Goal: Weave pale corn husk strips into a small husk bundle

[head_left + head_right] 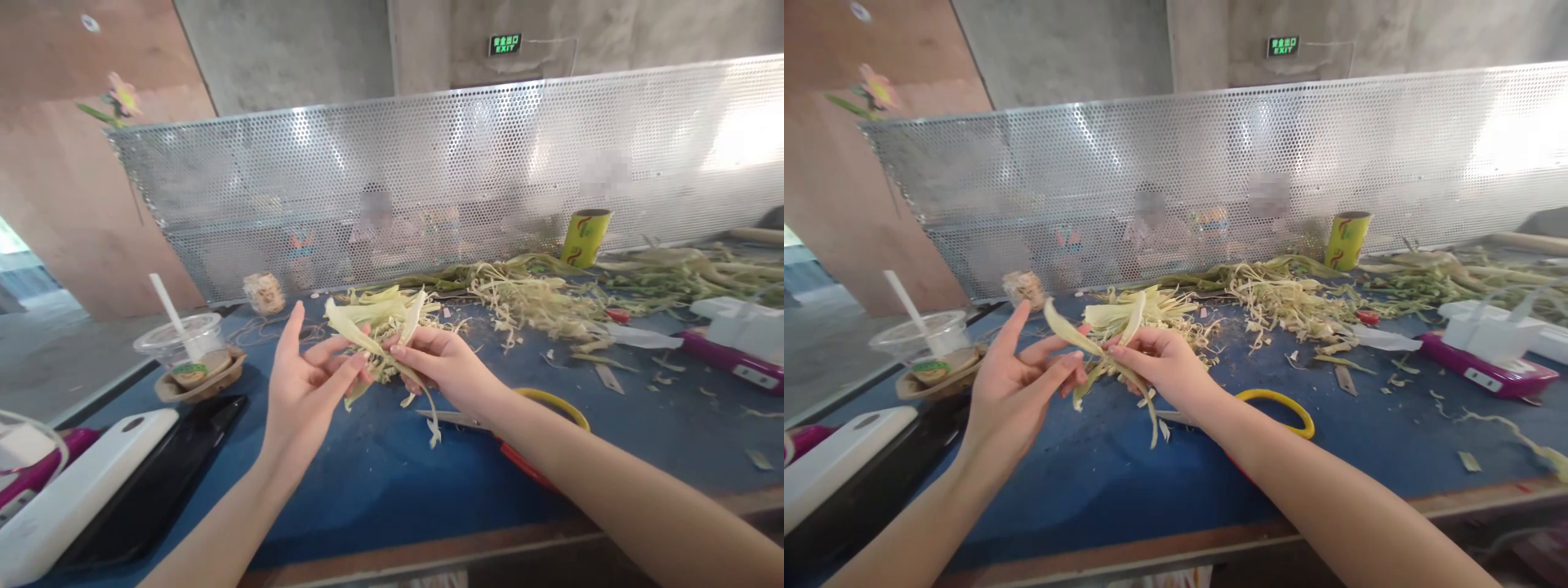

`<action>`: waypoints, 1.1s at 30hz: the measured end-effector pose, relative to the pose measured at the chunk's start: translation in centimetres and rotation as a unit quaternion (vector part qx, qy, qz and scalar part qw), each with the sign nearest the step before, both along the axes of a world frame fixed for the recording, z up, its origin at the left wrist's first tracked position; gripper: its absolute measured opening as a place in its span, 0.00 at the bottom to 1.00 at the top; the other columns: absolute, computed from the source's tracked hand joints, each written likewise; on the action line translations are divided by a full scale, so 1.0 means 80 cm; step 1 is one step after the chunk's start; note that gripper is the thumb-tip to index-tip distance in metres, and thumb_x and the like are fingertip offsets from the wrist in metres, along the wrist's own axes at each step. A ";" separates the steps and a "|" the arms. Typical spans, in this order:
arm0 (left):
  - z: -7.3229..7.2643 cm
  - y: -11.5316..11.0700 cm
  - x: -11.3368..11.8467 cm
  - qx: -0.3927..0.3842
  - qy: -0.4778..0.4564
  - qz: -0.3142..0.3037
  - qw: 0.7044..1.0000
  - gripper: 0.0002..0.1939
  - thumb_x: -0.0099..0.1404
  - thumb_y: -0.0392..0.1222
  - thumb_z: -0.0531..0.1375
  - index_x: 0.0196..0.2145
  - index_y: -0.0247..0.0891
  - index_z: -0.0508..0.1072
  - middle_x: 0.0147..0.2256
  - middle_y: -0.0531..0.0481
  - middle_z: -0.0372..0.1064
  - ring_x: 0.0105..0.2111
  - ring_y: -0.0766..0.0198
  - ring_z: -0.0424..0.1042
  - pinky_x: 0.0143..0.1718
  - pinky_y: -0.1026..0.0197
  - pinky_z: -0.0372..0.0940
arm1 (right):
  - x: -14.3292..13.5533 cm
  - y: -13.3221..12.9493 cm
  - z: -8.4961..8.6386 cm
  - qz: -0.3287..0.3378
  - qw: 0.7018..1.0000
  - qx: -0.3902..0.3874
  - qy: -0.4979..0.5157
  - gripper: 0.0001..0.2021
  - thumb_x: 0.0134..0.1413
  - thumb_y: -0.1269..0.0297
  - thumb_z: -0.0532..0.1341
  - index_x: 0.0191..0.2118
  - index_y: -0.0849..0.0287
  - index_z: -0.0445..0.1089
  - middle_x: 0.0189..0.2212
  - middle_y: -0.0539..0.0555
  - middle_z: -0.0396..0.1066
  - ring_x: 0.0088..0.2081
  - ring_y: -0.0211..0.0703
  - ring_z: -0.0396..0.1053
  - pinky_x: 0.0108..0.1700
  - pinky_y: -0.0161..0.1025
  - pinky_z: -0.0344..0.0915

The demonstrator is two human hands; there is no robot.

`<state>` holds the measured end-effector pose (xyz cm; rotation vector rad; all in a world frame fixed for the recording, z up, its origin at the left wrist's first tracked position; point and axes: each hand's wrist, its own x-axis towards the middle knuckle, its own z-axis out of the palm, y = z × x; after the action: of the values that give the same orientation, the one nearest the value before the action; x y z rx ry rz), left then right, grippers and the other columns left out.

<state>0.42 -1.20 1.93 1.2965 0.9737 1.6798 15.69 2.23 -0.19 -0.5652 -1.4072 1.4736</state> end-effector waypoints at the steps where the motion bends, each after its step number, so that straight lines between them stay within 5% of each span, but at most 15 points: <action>1: 0.000 -0.001 0.001 0.006 0.025 0.001 1.000 0.54 0.49 0.33 0.66 0.63 0.42 0.35 0.32 0.50 0.75 0.19 0.70 0.69 0.21 0.67 0.65 | 0.000 0.000 0.000 0.008 1.000 0.004 0.005 0.09 0.45 0.61 0.65 0.31 0.61 0.70 0.17 0.44 0.65 0.18 0.28 0.60 0.21 0.28 0.59; 5: -0.002 -0.004 0.000 -0.005 0.125 0.024 0.992 0.50 0.54 0.39 0.63 0.64 0.37 0.34 0.25 0.52 0.75 0.27 0.64 0.75 0.35 0.62 0.68 | 0.000 0.000 -0.003 0.026 0.999 0.020 0.041 0.06 0.44 0.64 0.66 0.29 0.60 0.71 0.27 0.48 0.72 0.28 0.32 0.68 0.31 0.30 0.65; 9: -0.006 -0.004 0.000 -0.004 0.126 -0.020 0.992 0.55 0.53 0.40 0.64 0.63 0.41 0.27 0.28 0.52 0.76 0.35 0.61 0.75 0.42 0.58 0.67 | 0.003 0.002 -0.001 0.021 0.999 0.008 0.038 0.08 0.43 0.62 0.66 0.28 0.60 0.70 0.21 0.47 0.70 0.23 0.30 0.66 0.26 0.29 0.64; 15: -0.005 -0.006 0.009 -0.002 0.095 -0.048 0.994 0.60 0.50 0.34 0.66 0.62 0.46 0.21 0.26 0.52 0.75 0.23 0.61 0.75 0.32 0.58 0.70 | 0.001 -0.001 0.005 0.021 0.999 0.024 -0.011 0.12 0.44 0.60 0.64 0.33 0.60 0.64 0.19 0.47 0.68 0.17 0.31 0.64 0.16 0.28 0.59; 18: -0.006 -0.001 0.006 -0.032 0.079 -0.061 0.994 0.62 0.50 0.33 0.66 0.61 0.47 0.20 0.29 0.50 0.76 0.23 0.61 0.75 0.26 0.62 0.70 | 0.000 -0.004 0.003 -0.074 0.994 0.044 -0.069 0.18 0.44 0.61 0.64 0.38 0.55 0.53 0.23 0.43 0.64 0.14 0.29 0.59 0.13 0.29 0.54; 20: -0.008 0.004 0.002 -0.050 0.059 -0.057 0.995 0.63 0.48 0.31 0.67 0.61 0.45 0.20 0.31 0.49 0.76 0.24 0.61 0.75 0.22 0.65 0.69 | 0.002 -0.007 -0.001 -0.171 0.969 0.136 -0.118 0.18 0.47 0.61 0.62 0.37 0.54 0.50 0.28 0.45 0.63 0.16 0.29 0.60 0.17 0.31 0.57; 22: -0.009 0.008 -0.001 -0.066 0.020 -0.046 0.997 0.62 0.47 0.29 0.67 0.62 0.42 0.22 0.32 0.48 0.77 0.25 0.61 0.76 0.22 0.66 0.69 | 0.004 -0.011 -0.002 -0.242 0.907 0.286 -0.193 0.12 0.50 0.64 0.59 0.36 0.55 0.53 0.35 0.52 0.63 0.24 0.32 0.63 0.25 0.34 0.62; 25: -0.010 0.011 -0.002 -0.086 -0.042 -0.041 0.995 0.59 0.47 0.26 0.66 0.62 0.37 0.27 0.30 0.49 0.77 0.26 0.63 0.76 0.26 0.65 0.71 | 0.003 -0.022 0.001 -0.216 0.806 0.454 -0.311 0.07 0.52 0.68 0.56 0.38 0.54 0.61 0.45 0.56 0.63 0.32 0.38 0.66 0.34 0.39 0.63; 29: -0.009 0.009 0.001 -0.108 -0.079 -0.063 0.989 0.56 0.48 0.26 0.65 0.62 0.35 0.30 0.30 0.49 0.77 0.25 0.65 0.75 0.28 0.67 0.71 | -0.005 -0.034 0.004 -0.192 0.815 0.412 -0.358 0.13 0.50 0.60 0.59 0.43 0.52 0.62 0.35 0.51 0.70 0.36 0.44 0.69 0.36 0.39 0.63; 33: -0.011 0.010 0.001 -0.083 -0.085 -0.047 0.992 0.55 0.46 0.26 0.66 0.63 0.35 0.35 0.30 0.49 0.77 0.26 0.64 0.75 0.29 0.64 0.72 | -0.005 -0.029 -0.003 -0.214 0.824 0.437 -0.291 0.07 0.50 0.65 0.60 0.37 0.53 0.66 0.37 0.52 0.69 0.34 0.39 0.68 0.35 0.37 0.64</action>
<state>0.50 -0.41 1.08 1.0557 0.9159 1.5728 15.27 -0.08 -0.41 -0.6813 -2.0501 0.1815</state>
